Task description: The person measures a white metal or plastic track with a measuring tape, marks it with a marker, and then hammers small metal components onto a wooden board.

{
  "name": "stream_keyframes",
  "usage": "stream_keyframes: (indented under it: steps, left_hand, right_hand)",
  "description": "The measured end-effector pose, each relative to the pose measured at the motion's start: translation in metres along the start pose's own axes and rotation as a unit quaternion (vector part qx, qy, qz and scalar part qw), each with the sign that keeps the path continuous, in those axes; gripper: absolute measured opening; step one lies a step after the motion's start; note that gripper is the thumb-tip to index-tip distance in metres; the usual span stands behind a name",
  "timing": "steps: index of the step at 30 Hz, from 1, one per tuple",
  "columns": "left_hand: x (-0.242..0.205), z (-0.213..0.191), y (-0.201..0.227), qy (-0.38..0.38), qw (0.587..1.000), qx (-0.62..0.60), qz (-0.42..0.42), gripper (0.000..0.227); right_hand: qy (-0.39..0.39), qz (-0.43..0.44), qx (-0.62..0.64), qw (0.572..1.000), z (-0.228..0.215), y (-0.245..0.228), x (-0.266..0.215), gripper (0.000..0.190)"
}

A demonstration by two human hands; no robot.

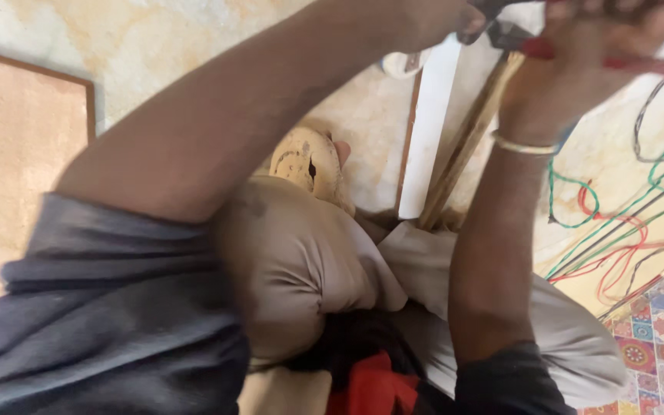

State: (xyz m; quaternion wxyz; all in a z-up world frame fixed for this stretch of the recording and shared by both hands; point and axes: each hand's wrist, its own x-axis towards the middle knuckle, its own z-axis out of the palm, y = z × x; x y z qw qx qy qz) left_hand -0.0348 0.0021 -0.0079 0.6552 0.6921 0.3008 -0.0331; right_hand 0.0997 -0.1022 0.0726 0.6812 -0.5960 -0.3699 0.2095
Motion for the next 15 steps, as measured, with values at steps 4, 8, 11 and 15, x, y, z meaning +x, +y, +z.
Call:
stream_keyframes:
  steps: [4, 8, 11, 15]
  left_hand:
    - [-0.041, -0.001, -0.013, 0.167, 0.97, 0.136, 0.11, 0.047]
    - [-0.04, 0.006, -0.008, 0.15, 0.974, 0.161, 0.05, 0.038]
    - [-0.031, -0.001, 0.001, 0.088, 0.992, 0.073, -0.052, 0.036]
    - [-0.037, -0.018, 0.006, 0.032, 0.97, -0.164, -0.179, 0.035]
  right_hand:
    - [0.021, 0.064, -0.045, 0.997, -0.024, -0.026, 0.004, 0.046]
    - [-0.025, 0.185, -0.152, 0.971, -0.044, -0.01, 0.007, 0.048]
    - [-0.044, 0.184, -0.138, 0.972, -0.055, 0.001, 0.01, 0.046]
    - [-0.138, -0.021, -0.314, 0.939, -0.072, 0.022, 0.03, 0.036]
